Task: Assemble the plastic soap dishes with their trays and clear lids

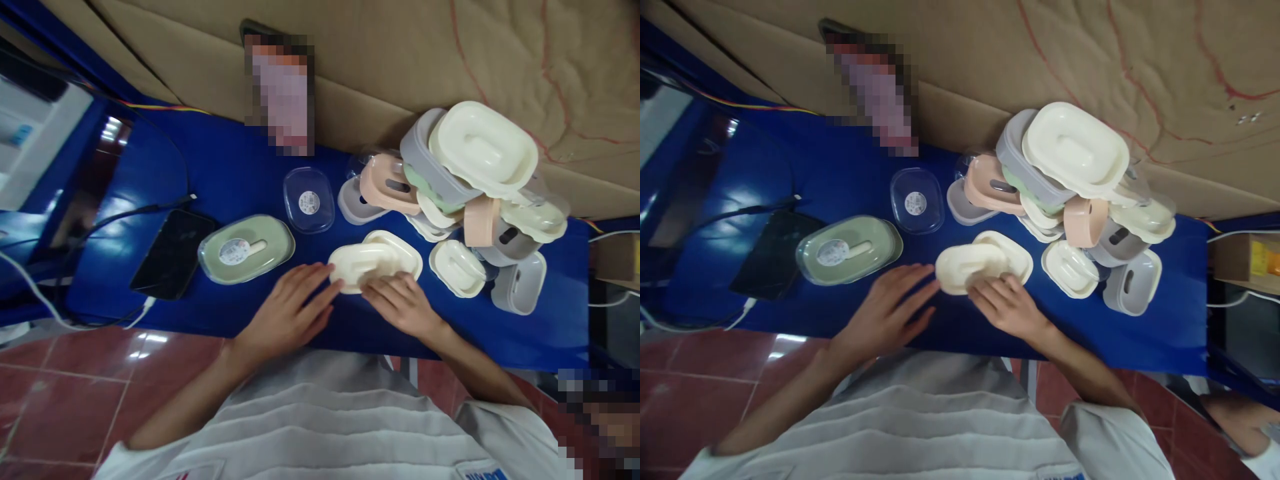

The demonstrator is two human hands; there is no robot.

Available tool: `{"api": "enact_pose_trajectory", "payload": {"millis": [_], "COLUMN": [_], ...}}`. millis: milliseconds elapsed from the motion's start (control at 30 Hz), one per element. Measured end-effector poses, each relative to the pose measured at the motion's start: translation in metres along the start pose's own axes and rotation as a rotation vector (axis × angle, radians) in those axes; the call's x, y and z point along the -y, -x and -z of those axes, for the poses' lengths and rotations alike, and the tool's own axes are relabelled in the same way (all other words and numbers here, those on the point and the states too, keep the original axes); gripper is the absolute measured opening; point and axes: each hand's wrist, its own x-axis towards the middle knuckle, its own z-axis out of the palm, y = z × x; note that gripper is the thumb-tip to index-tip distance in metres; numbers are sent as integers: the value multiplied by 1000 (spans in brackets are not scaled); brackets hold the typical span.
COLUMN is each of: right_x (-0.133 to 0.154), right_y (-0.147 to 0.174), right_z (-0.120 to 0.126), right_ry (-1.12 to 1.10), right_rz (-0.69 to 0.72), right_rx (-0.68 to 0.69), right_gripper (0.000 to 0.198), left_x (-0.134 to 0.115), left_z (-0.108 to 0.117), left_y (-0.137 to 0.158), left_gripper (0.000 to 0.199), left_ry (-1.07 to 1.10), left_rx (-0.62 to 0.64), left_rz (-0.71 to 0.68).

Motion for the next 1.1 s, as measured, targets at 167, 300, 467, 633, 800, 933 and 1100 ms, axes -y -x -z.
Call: {"api": "enact_pose_trajectory", "payload": {"millis": [167, 300, 467, 633, 800, 933, 1100], "right_x": [1, -24, -53, -40, -19, -23, -18], "right_y": [0, 6, 18, -17, -89, -114, -105], "right_z": [-5, -1, 3, 8, -14, -31, -7], "right_ry": [-12, -28, -123, -98, -40, 49, -11], "right_rz": [53, -154, -264, -181, -212, -417, -353], "right_rx": [-24, 55, 140, 145, 215, 171, 92], "right_gripper": [27, 48, 57, 56, 66, 64, 41], "left_x": [-5, 2, -7, -10, -8, -5, 1], "left_z": [-23, -10, 2, -9, -5, 1, -5], "left_y": [-21, -3, 27, 32, 33, 38, 34], "left_gripper": [37, 22, 19, 21, 23, 22, 43], "left_ry": [41, 38, 75, 81, 62, 70, 47], "left_rx": [83, 92, 151, 83, 58, 67, -5], "left_rz": [-100, 0, 103, 134, 133, 149, 154]}}
